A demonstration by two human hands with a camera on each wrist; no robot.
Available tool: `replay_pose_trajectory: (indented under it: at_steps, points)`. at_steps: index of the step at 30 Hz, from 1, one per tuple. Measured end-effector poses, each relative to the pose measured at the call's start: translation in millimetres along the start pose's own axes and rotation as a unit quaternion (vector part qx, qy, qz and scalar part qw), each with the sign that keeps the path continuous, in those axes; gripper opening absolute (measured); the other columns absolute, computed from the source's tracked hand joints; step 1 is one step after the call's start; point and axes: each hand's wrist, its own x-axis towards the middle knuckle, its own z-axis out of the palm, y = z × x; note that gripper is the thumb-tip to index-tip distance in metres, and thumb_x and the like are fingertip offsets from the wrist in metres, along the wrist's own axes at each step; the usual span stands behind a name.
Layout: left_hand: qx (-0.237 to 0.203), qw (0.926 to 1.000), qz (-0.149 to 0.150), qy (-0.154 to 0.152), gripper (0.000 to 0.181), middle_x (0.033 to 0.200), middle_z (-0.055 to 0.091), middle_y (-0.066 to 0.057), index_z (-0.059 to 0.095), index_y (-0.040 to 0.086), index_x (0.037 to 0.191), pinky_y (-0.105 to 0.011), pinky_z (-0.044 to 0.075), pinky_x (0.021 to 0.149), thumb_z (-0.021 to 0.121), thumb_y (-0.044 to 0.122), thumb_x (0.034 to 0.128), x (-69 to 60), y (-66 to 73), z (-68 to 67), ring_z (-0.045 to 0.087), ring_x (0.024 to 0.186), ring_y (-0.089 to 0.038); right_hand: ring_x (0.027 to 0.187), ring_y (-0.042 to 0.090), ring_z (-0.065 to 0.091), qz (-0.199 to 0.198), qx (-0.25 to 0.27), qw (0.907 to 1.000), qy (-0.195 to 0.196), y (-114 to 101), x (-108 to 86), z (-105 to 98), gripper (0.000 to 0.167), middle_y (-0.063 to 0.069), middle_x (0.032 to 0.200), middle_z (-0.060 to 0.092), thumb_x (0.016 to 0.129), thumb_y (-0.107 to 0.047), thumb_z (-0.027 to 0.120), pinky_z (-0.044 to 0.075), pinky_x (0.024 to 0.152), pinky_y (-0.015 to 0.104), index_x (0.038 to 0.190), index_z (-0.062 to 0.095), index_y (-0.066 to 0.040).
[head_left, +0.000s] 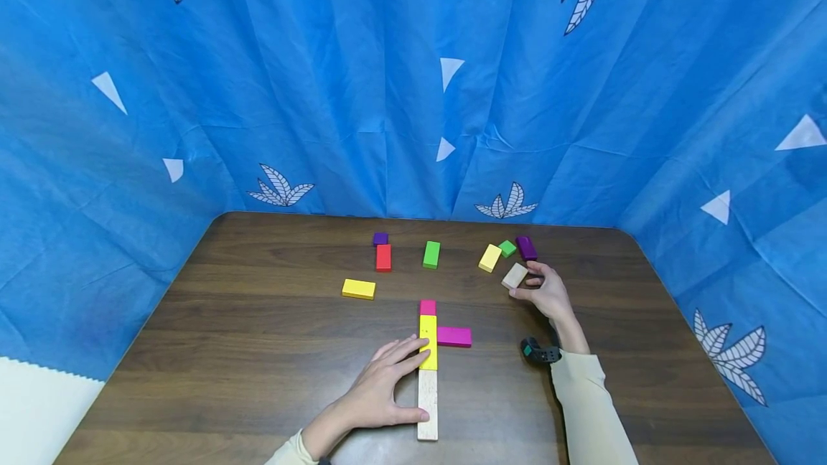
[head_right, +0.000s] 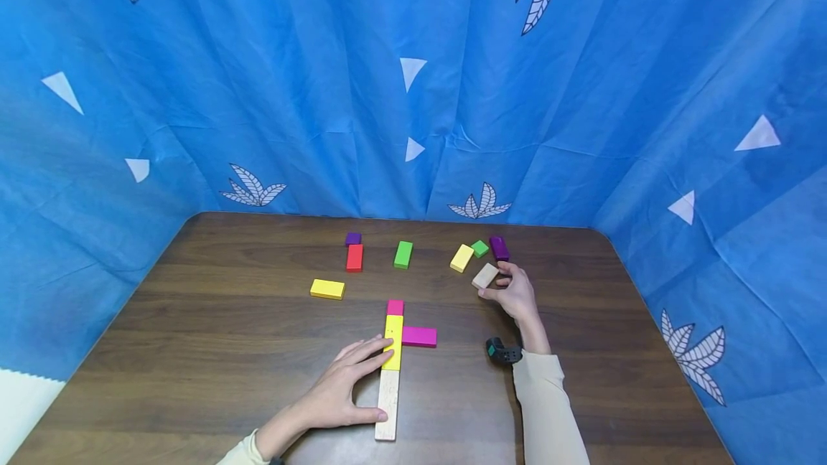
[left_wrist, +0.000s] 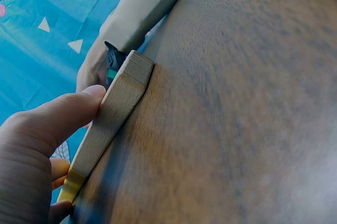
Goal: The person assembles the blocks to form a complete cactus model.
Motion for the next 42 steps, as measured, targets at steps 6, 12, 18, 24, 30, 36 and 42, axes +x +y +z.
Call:
replay_pose_trajectory:
  at_steps: [6, 12, 18, 24, 30, 36, 42]
  points:
    - [0.001, 1.0000, 0.001, 0.000, 0.088, 0.149, 0.048, -0.003, 0.056, 0.006, 0.138, -0.045, 0.034, 0.112, 0.075, 0.062, 0.0720, 0.1, 0.0, -0.2, 0.043, 0.140, -0.026, 0.119, 0.036, 0.050, 0.001, -0.005, 0.9999, 0.013, 0.9, -0.5, 3.0, 0.078, 0.023, 0.140, 0.044, 0.077, -0.008, 0.079, 0.044, 0.076, 0.019, 0.143, 0.040, 0.003]
    - [0.001, 1.0000, 0.002, 0.002, 0.088, 0.149, 0.048, -0.003, 0.056, 0.006, 0.137, -0.045, 0.035, 0.112, 0.075, 0.062, 0.0719, 0.0, 0.0, -0.6, 0.043, 0.140, -0.027, 0.117, 0.037, 0.053, -0.005, -0.001, 0.9996, 0.027, 1.0, -1.0, 4.1, 0.073, 0.024, 0.137, 0.047, 0.077, -0.006, 0.078, 0.043, 0.071, 0.013, 0.140, 0.044, 0.005]
    - [0.000, 1.0000, 0.005, 0.006, 0.088, 0.148, 0.049, -0.003, 0.056, 0.006, 0.137, -0.046, 0.035, 0.111, 0.075, 0.062, 0.0722, -0.2, -0.6, -0.5, 0.044, 0.139, -0.028, 0.116, 0.037, 0.055, -0.012, -0.009, 0.9993, 0.035, 2.3, -0.1, 5.4, 0.070, 0.024, 0.135, 0.050, 0.077, -0.006, 0.079, 0.044, 0.072, 0.014, 0.138, 0.047, 0.004]
    - [0.002, 1.0000, 0.004, 0.004, 0.088, 0.149, 0.048, -0.003, 0.056, 0.006, 0.137, -0.045, 0.035, 0.112, 0.075, 0.062, 0.0722, -0.5, -0.5, 0.2, 0.043, 0.140, -0.027, 0.115, 0.037, 0.056, -0.014, -0.019, 0.9989, 0.042, 4.4, -0.6, 6.0, 0.067, 0.024, 0.132, 0.051, 0.077, -0.008, 0.079, 0.044, 0.072, 0.015, 0.136, 0.050, 0.004]
    - [0.002, 1.0000, 0.002, 0.002, 0.088, 0.149, 0.048, -0.003, 0.056, 0.006, 0.137, -0.045, 0.035, 0.112, 0.074, 0.063, 0.0726, -0.7, -0.2, -0.5, 0.043, 0.140, -0.027, 0.115, 0.036, 0.056, -0.010, -0.008, 0.9988, 0.047, 5.4, -0.5, 6.1, 0.066, 0.024, 0.130, 0.052, 0.077, -0.008, 0.079, 0.043, 0.069, 0.011, 0.136, 0.050, 0.003]
    - [0.001, 1.0000, 0.000, 0.000, 0.088, 0.149, 0.048, -0.003, 0.056, 0.006, 0.138, -0.046, 0.035, 0.111, 0.075, 0.062, 0.0727, -1.8, -0.3, -1.4, 0.043, 0.140, -0.027, 0.116, 0.035, 0.056, -0.003, 0.024, 0.9988, 0.043, 6.3, -0.9, 4.4, 0.066, 0.025, 0.132, 0.053, 0.079, -0.006, 0.078, 0.045, 0.065, 0.007, 0.137, 0.049, 0.003]
    - [-0.008, 0.9999, -0.007, -0.007, 0.088, 0.150, 0.047, -0.003, 0.055, 0.006, 0.139, -0.046, 0.034, 0.112, 0.075, 0.062, 0.0732, -0.8, 0.8, -1.2, 0.041, 0.141, -0.026, 0.115, 0.035, 0.056, -0.007, 0.027, 0.9993, 0.024, 2.9, -4.3, 0.0, 0.066, 0.024, 0.132, 0.054, 0.081, -0.009, 0.077, 0.047, 0.067, 0.009, 0.139, 0.048, 0.002]
